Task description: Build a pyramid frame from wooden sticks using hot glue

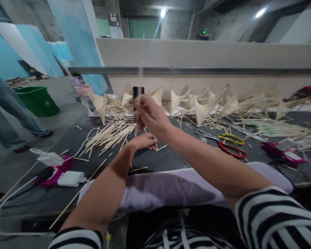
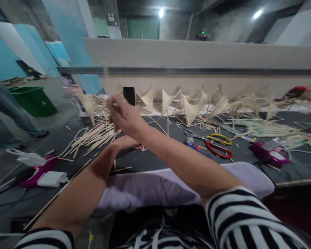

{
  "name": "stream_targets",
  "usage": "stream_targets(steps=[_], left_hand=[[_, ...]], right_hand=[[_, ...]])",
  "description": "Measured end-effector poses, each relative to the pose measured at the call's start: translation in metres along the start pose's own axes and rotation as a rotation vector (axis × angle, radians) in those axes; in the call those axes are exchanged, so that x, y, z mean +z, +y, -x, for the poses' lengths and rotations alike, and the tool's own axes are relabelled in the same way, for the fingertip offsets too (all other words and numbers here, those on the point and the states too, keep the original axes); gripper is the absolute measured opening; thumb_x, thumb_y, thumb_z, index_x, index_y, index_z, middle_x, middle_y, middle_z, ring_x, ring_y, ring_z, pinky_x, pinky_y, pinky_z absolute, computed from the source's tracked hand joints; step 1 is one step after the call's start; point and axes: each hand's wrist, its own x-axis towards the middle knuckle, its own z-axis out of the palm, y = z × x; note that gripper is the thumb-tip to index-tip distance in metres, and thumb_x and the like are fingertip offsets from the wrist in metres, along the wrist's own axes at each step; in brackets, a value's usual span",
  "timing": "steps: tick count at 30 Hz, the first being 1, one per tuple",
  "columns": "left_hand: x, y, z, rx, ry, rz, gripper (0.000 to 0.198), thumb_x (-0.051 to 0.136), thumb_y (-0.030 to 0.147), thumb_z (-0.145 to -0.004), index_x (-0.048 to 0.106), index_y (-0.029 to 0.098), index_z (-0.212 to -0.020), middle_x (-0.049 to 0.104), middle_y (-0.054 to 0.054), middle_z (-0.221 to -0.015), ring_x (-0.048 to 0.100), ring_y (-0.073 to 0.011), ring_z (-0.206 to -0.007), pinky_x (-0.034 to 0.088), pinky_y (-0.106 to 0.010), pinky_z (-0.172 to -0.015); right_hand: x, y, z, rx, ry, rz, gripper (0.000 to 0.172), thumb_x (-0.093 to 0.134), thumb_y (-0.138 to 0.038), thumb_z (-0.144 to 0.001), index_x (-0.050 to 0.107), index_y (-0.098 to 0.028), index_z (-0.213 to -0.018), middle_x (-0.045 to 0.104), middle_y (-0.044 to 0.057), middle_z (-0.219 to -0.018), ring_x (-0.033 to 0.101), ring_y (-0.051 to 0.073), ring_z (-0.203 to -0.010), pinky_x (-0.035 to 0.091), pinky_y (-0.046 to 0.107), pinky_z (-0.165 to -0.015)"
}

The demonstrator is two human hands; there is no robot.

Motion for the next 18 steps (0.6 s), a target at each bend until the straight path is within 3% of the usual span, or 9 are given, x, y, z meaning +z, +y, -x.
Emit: stream_targets(steps=[2, 4, 8, 11, 18], left_hand=[[0.001, 0.002, -0.001, -0.006, -0.035, -0.024, 0.009, 0.055, 0.022, -0.081, 0.054, 0.013, -0.079, 0.063, -0.004, -0.067, 0.06, -0.0126, -0.062, 0.049, -0.026, -0.062], [0.0, 0.003, -0.001, -0.003, -0.054, -0.031, 0.009, 0.054, 0.022, -0.08, 0.05, 0.014, -0.079, 0.062, -0.002, -0.065, 0.061, -0.0116, -0.061, 0.047, -0.023, -0.06], [-0.004, 0.0, -0.002, 0.015, -0.072, -0.008, 0.019, 0.059, 0.03, -0.076, 0.049, 0.015, -0.081, 0.063, -0.003, -0.069, 0.062, -0.0124, -0.063, 0.046, -0.023, -0.06], [-0.006, -0.004, -0.004, 0.025, -0.09, 0.019, 0.027, 0.062, 0.037, -0.074, 0.05, 0.015, -0.084, 0.065, -0.004, -0.073, 0.062, -0.0132, -0.065, 0.046, -0.024, -0.061], [-0.006, 0.0, -0.003, -0.025, -0.054, 0.031, 0.033, 0.065, 0.041, -0.072, 0.05, 0.015, -0.084, 0.065, -0.004, -0.073, 0.062, -0.0141, -0.067, 0.046, -0.026, -0.063]], right_hand=[[-0.029, 0.011, 0.032, 0.084, 0.138, -0.092, 0.021, 0.038, -0.043, -0.09, 0.041, -0.024, -0.098, 0.053, -0.006, -0.067, 0.049, 0.004, -0.045, 0.041, 0.017, -0.046], [-0.048, 0.033, 0.064, 0.177, 0.223, -0.159, 0.021, 0.047, -0.043, -0.086, 0.044, -0.022, -0.088, 0.055, -0.006, -0.067, 0.051, 0.005, -0.045, 0.043, 0.018, -0.046], [-0.057, 0.079, 0.107, 0.41, 0.35, -0.346, 0.029, 0.052, -0.046, -0.08, 0.05, -0.018, -0.077, 0.06, -0.002, -0.069, 0.056, 0.007, -0.052, 0.047, 0.02, -0.052], [-0.056, 0.096, 0.117, 0.469, 0.417, -0.459, 0.031, 0.053, -0.048, -0.079, 0.051, -0.018, -0.079, 0.062, -0.002, -0.069, 0.058, 0.008, -0.052, 0.048, 0.022, -0.051], [-0.059, 0.101, 0.115, 0.465, 0.417, -0.485, 0.03, 0.053, -0.049, -0.078, 0.049, -0.019, -0.082, 0.062, -0.003, -0.067, 0.059, 0.008, -0.05, 0.048, 0.021, -0.05]])
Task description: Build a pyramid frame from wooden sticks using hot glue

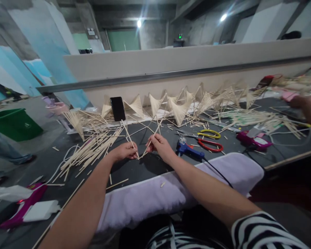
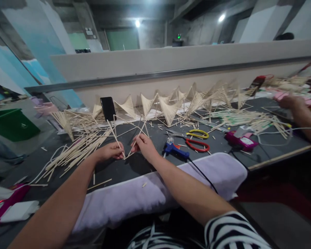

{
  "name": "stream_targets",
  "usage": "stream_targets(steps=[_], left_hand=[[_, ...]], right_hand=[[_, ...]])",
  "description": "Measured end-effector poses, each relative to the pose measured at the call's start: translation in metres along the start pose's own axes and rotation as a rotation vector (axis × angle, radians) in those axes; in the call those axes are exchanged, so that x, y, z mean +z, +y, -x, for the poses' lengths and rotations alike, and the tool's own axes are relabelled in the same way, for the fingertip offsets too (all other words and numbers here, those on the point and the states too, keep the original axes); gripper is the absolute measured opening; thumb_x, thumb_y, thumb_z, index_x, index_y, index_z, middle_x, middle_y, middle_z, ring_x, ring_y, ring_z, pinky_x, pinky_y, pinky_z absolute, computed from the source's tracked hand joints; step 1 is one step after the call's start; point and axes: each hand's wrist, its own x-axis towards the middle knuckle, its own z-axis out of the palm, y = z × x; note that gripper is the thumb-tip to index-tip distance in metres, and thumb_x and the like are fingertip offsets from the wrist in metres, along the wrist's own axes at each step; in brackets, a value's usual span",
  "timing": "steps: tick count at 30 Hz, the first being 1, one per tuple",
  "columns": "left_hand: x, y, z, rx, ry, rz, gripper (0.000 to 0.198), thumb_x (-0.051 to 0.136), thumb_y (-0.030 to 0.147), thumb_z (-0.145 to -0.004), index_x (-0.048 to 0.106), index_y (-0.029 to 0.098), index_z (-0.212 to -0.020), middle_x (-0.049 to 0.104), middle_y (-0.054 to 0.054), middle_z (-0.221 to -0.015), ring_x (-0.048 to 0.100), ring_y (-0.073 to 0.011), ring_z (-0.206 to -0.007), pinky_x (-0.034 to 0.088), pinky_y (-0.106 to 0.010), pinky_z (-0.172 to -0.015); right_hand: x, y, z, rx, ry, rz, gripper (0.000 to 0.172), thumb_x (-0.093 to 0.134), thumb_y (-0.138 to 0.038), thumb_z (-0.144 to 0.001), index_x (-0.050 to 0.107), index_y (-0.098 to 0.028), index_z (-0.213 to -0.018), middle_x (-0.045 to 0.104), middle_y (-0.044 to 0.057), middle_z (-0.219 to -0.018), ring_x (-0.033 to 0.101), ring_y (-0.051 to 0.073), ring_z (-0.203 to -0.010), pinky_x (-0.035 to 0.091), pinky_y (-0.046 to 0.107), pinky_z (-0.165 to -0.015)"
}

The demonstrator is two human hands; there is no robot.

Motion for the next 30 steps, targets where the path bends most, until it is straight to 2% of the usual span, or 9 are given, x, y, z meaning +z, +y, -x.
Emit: stream_targets(steps=[9, 13, 21, 26, 30], left_hand=[[-0.001, -0.002, -0.001, -0.002, -0.005, -0.002, 0.032, 0.065, 0.041, -0.072, 0.05, 0.015, -0.084, 0.065, -0.004, -0.074, 0.062, -0.0135, -0.067, 0.046, -0.025, -0.063], [0.001, 0.0, -0.001, -0.012, -0.001, -0.007, 0.032, 0.065, 0.041, -0.073, 0.049, 0.015, -0.084, 0.065, -0.004, -0.074, 0.062, -0.0134, -0.067, 0.045, -0.025, -0.063], [0.001, 0.002, 0.0, -0.006, 0.0, -0.021, 0.033, 0.065, 0.042, -0.072, 0.05, 0.015, -0.084, 0.065, -0.004, -0.074, 0.063, -0.0145, -0.069, 0.046, -0.026, -0.064], [0.001, 0.001, -0.001, -0.003, 0.004, -0.003, 0.033, 0.066, 0.042, -0.071, 0.05, 0.016, -0.084, 0.065, -0.004, -0.073, 0.063, -0.0143, -0.067, 0.046, -0.026, -0.064], [0.001, 0.001, -0.001, -0.019, 0.014, -0.018, 0.032, 0.066, 0.042, -0.071, 0.05, 0.016, -0.082, 0.065, -0.003, -0.073, 0.062, -0.0134, -0.066, 0.046, -0.025, -0.064]], right_hand=[[-0.002, 0.003, -0.002, -0.027, -0.005, 0.062, 0.022, 0.051, -0.04, -0.08, 0.048, -0.019, -0.08, 0.06, -0.004, -0.07, 0.061, 0.009, -0.056, 0.05, 0.024, -0.057], [-0.002, 0.004, -0.003, 0.007, -0.042, 0.105, 0.018, 0.051, -0.036, -0.081, 0.047, -0.019, -0.079, 0.058, -0.004, -0.069, 0.061, 0.009, -0.057, 0.05, 0.023, -0.058], [-0.004, -0.001, 0.002, 0.026, -0.031, 0.081, 0.022, 0.051, -0.04, -0.081, 0.048, -0.019, -0.077, 0.06, -0.003, -0.07, 0.062, 0.01, -0.061, 0.051, 0.025, -0.062], [-0.003, -0.003, 0.003, 0.008, -0.032, 0.081, 0.024, 0.052, -0.043, -0.08, 0.047, -0.02, -0.076, 0.06, -0.003, -0.07, 0.061, 0.01, -0.059, 0.05, 0.025, -0.059], [-0.008, -0.011, 0.004, -0.107, 0.044, 0.1, 0.027, 0.051, -0.046, -0.08, 0.046, -0.02, -0.077, 0.06, -0.004, -0.066, 0.055, 0.008, -0.048, 0.046, 0.023, -0.049]])
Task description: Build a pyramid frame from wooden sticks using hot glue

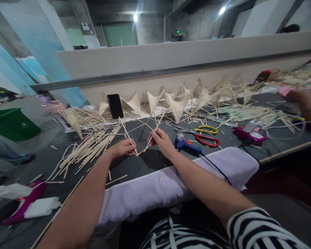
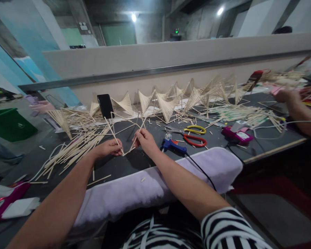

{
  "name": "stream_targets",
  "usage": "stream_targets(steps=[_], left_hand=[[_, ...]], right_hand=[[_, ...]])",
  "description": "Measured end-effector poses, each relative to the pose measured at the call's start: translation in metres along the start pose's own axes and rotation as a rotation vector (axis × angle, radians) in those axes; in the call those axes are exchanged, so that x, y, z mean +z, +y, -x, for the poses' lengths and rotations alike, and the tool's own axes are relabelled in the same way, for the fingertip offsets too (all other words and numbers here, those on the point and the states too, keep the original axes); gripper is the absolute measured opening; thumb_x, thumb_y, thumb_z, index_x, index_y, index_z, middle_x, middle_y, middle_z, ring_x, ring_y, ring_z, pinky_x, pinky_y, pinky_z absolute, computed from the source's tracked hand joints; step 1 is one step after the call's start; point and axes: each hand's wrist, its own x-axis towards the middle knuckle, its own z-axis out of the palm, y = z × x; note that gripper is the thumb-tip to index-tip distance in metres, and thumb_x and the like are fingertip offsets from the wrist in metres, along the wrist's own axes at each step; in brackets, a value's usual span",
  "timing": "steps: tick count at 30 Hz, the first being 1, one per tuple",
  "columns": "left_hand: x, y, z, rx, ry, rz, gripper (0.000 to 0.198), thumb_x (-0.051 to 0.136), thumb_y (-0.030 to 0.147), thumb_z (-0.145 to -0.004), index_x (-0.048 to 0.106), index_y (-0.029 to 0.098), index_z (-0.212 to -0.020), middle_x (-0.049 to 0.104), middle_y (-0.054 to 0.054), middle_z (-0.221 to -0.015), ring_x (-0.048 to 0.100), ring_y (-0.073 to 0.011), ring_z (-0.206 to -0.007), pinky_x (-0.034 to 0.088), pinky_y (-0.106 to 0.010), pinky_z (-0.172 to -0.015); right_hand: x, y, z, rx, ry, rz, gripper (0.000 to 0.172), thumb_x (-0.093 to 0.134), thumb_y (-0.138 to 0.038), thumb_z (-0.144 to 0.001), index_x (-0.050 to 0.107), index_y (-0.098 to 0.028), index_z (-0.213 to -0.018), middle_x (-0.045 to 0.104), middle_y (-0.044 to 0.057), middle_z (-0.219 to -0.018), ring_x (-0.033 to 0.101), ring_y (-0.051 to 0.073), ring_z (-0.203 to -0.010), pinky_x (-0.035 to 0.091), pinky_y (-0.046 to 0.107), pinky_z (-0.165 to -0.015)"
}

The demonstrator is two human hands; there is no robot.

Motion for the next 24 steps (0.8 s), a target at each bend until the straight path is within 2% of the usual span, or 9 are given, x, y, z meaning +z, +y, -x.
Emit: stream_targets(steps=[4, 8, 11, 15, 18, 21, 24], left_hand=[[0.0, 0.0, 0.001, 0.01, -0.006, 0.003, 0.032, 0.066, 0.041, -0.071, 0.051, 0.015, -0.082, 0.065, -0.004, -0.073, 0.063, -0.0141, -0.067, 0.046, -0.025, -0.063], [-0.001, -0.001, 0.002, 0.026, -0.013, 0.012, 0.032, 0.066, 0.041, -0.071, 0.05, 0.015, -0.083, 0.065, -0.005, -0.074, 0.063, -0.0142, -0.067, 0.046, -0.025, -0.063], [-0.001, -0.001, 0.001, 0.022, -0.01, 0.005, 0.032, 0.066, 0.041, -0.071, 0.051, 0.015, -0.082, 0.065, -0.005, -0.073, 0.062, -0.0139, -0.066, 0.046, -0.025, -0.062], [0.0, -0.001, 0.0, 0.018, -0.015, 0.012, 0.033, 0.066, 0.042, -0.07, 0.051, 0.015, -0.081, 0.065, -0.005, -0.073, 0.062, -0.014, -0.066, 0.046, -0.026, -0.063], [0.0, -0.001, 0.0, 0.016, -0.007, 0.017, 0.035, 0.067, 0.042, -0.069, 0.05, 0.015, -0.082, 0.065, -0.005, -0.073, 0.063, -0.0145, -0.067, 0.046, -0.027, -0.064], [-0.001, -0.002, -0.001, 0.009, -0.01, 0.014, 0.035, 0.067, 0.043, -0.068, 0.05, 0.015, -0.081, 0.065, -0.005, -0.072, 0.062, -0.0144, -0.066, 0.046, -0.026, -0.063], [-0.001, -0.002, -0.002, 0.005, -0.011, 0.01, 0.034, 0.067, 0.042, -0.068, 0.051, 0.015, -0.08, 0.066, -0.005, -0.072, 0.062, -0.0141, -0.065, 0.046, -0.026, -0.063]], right_hand=[[-0.006, -0.007, 0.002, -0.026, 0.047, 0.029, 0.027, 0.052, -0.047, -0.078, 0.046, -0.021, -0.08, 0.057, -0.006, -0.058, 0.049, 0.008, -0.04, 0.04, 0.02, -0.041], [-0.002, -0.01, 0.008, 0.023, -0.027, 0.108, 0.024, 0.05, -0.042, -0.08, 0.05, -0.021, -0.09, 0.054, -0.008, -0.053, 0.043, 0.007, -0.035, 0.034, 0.019, -0.036], [0.001, -0.012, 0.012, 0.089, -0.101, 0.26, 0.024, 0.048, -0.035, -0.081, 0.053, -0.02, -0.099, 0.05, -0.009, -0.046, 0.037, 0.007, -0.032, 0.028, 0.019, -0.035], [-0.01, -0.011, 0.016, 0.163, -0.21, 0.567, 0.03, 0.05, -0.024, -0.077, 0.059, -0.019, -0.105, 0.047, -0.009, -0.04, 0.044, 0.009, -0.036, 0.033, 0.02, -0.041], [-0.024, -0.008, 0.025, 0.177, -0.198, 0.787, 0.042, 0.052, -0.015, -0.07, 0.06, -0.019, -0.111, 0.05, -0.008, -0.04, 0.049, 0.011, -0.04, 0.037, 0.022, -0.047], [-0.038, -0.012, 0.04, 0.172, -0.219, 0.887, 0.058, 0.05, -0.01, -0.066, 0.052, -0.017, -0.124, 0.054, -0.006, -0.045, 0.051, 0.013, -0.045, 0.038, 0.022, -0.05], [-0.049, -0.021, 0.054, 0.171, -0.26, 0.959, 0.06, 0.048, -0.012, -0.069, 0.047, -0.016, -0.129, 0.058, -0.004, -0.051, 0.052, 0.013, -0.05, 0.038, 0.022, -0.053]])
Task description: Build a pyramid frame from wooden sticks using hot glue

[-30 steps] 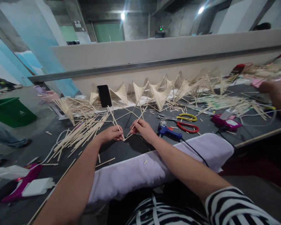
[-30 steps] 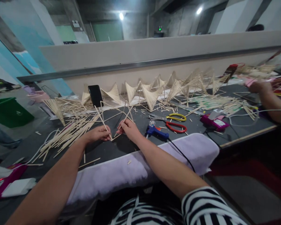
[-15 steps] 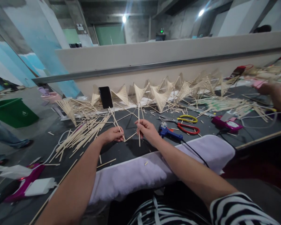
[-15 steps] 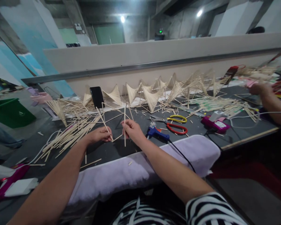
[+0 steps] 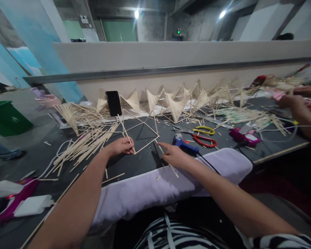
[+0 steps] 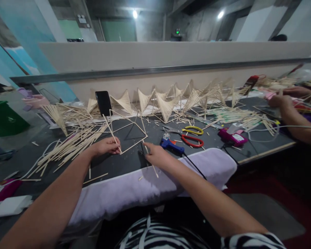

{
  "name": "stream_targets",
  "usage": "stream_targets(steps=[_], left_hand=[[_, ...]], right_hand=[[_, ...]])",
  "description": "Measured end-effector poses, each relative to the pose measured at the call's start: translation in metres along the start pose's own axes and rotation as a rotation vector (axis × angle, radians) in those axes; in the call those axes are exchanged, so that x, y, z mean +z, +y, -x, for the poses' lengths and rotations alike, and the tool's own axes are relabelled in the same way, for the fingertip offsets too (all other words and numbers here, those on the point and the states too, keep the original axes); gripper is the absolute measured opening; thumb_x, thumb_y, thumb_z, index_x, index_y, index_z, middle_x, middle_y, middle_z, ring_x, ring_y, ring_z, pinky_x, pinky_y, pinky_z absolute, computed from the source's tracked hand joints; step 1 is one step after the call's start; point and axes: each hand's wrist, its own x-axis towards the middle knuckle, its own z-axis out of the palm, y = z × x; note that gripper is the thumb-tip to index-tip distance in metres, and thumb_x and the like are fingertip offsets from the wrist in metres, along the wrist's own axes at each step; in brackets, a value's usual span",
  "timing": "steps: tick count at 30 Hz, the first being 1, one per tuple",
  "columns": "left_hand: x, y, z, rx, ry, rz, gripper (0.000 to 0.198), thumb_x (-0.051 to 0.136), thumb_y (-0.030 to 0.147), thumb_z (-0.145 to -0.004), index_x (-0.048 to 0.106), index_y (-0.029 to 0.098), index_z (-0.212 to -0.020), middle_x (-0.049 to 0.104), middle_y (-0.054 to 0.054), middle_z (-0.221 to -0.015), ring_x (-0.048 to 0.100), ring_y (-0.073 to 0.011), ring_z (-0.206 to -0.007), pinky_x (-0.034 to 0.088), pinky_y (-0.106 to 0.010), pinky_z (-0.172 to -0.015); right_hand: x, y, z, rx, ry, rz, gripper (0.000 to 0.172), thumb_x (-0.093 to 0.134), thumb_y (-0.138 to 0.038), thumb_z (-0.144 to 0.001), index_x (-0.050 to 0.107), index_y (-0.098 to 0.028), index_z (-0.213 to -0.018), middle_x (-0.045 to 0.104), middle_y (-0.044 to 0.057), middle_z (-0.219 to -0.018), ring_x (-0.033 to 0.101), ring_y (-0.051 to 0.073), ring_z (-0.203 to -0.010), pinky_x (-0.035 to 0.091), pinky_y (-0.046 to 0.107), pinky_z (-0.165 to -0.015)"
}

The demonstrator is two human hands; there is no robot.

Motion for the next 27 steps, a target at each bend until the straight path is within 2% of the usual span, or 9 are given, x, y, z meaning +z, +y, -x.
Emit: stream_targets(steps=[4, 9, 12, 14, 16, 19, 20, 24, 27], left_hand=[[0.001, 0.002, 0.0, -0.011, 0.003, -0.003, 0.034, 0.067, 0.042, -0.068, 0.05, 0.015, -0.08, 0.066, -0.005, -0.072, 0.062, -0.0137, -0.066, 0.046, -0.026, -0.064], [0.001, 0.004, 0.002, -0.013, 0.003, -0.018, 0.035, 0.067, 0.043, -0.069, 0.051, 0.015, -0.08, 0.066, -0.005, -0.074, 0.062, -0.014, -0.066, 0.046, -0.025, -0.063], [-0.001, 0.002, 0.0, -0.015, -0.006, -0.021, 0.033, 0.066, 0.043, -0.07, 0.052, 0.015, -0.081, 0.066, -0.005, -0.074, 0.062, -0.0134, -0.065, 0.046, -0.024, -0.062], [-0.002, 0.001, -0.002, -0.019, -0.008, -0.013, 0.033, 0.066, 0.043, -0.07, 0.052, 0.015, -0.081, 0.066, -0.005, -0.073, 0.062, -0.0135, -0.065, 0.046, -0.025, -0.062], [-0.002, 0.0, -0.002, -0.019, -0.009, -0.003, 0.033, 0.067, 0.043, -0.069, 0.052, 0.016, -0.08, 0.066, -0.005, -0.073, 0.062, -0.0138, -0.065, 0.046, -0.025, -0.062], [0.0, 0.003, -0.001, -0.019, -0.008, -0.004, 0.033, 0.068, 0.042, -0.067, 0.051, 0.015, -0.078, 0.066, -0.004, -0.071, 0.062, -0.0138, -0.064, 0.046, -0.024, -0.061], [0.0, 0.004, 0.0, -0.021, -0.007, -0.005, 0.033, 0.068, 0.042, -0.067, 0.051, 0.015, -0.077, 0.066, -0.004, -0.07, 0.061, -0.0136, -0.063, 0.045, -0.024, -0.06], [0.002, 0.006, 0.001, -0.028, -0.002, 0.006, 0.033, 0.068, 0.041, -0.067, 0.051, 0.015, -0.077, 0.065, -0.004, -0.069, 0.062, -0.0141, -0.064, 0.046, -0.025, -0.061], [0.001, 0.004, 0.001, -0.017, -0.006, 0.013, 0.033, 0.069, 0.04, -0.067, 0.05, 0.015, -0.078, 0.065, -0.004, -0.069, 0.062, -0.0142, -0.064, 0.046, -0.025, -0.061]], right_hand=[[-0.007, 0.004, 0.013, 0.0, -0.02, 0.106, 0.053, 0.047, -0.014, -0.073, 0.05, -0.019, -0.126, 0.063, -0.001, -0.061, 0.055, 0.013, -0.056, 0.038, 0.022, -0.056], [-0.001, 0.004, 0.012, 0.047, 0.03, 0.186, 0.046, 0.046, -0.021, -0.079, 0.049, -0.02, -0.125, 0.069, 0.007, -0.087, 0.061, 0.016, -0.071, 0.039, 0.022, -0.06], [-0.001, 0.002, 0.012, 0.056, 0.021, 0.265, 0.045, 0.047, -0.03, -0.082, 0.046, -0.021, -0.127, 0.069, 0.008, -0.087, 0.062, 0.019, -0.074, 0.039, 0.024, -0.06], [-0.007, 0.003, 0.015, 0.053, 0.058, 0.366, 0.044, 0.044, -0.03, -0.084, 0.046, -0.021, -0.127, 0.069, 0.009, -0.09, 0.062, 0.02, -0.077, 0.04, 0.026, -0.063], [-0.019, 0.008, 0.018, 0.049, 0.145, 0.504, 0.042, 0.042, -0.023, -0.084, 0.047, -0.02, -0.125, 0.066, 0.012, -0.1, 0.061, 0.022, -0.088, 0.041, 0.028, -0.072], [-0.037, 0.023, 0.02, 0.088, 0.256, 0.713, 0.048, 0.045, -0.014, -0.075, 0.049, -0.018, -0.123, 0.056, 0.013, -0.121, 0.051, 0.026, -0.107, 0.039, 0.033, -0.084], [-0.041, 0.03, 0.019, 0.107, 0.255, 0.756, 0.051, 0.047, -0.014, -0.073, 0.048, -0.017, -0.124, 0.053, 0.013, -0.124, 0.049, 0.028, -0.109, 0.039, 0.035, -0.085], [-0.046, 0.049, 0.015, 0.079, 0.144, 0.815, 0.06, 0.048, -0.01, -0.068, 0.042, -0.011, -0.127, 0.057, 0.015, -0.117, 0.049, 0.026, -0.105, 0.037, 0.035, -0.088], [-0.048, 0.052, 0.013, 0.071, 0.174, 0.815, 0.063, 0.05, -0.008, -0.063, 0.041, -0.008, -0.126, 0.059, 0.017, -0.111, 0.05, 0.027, -0.103, 0.037, 0.035, -0.088]])
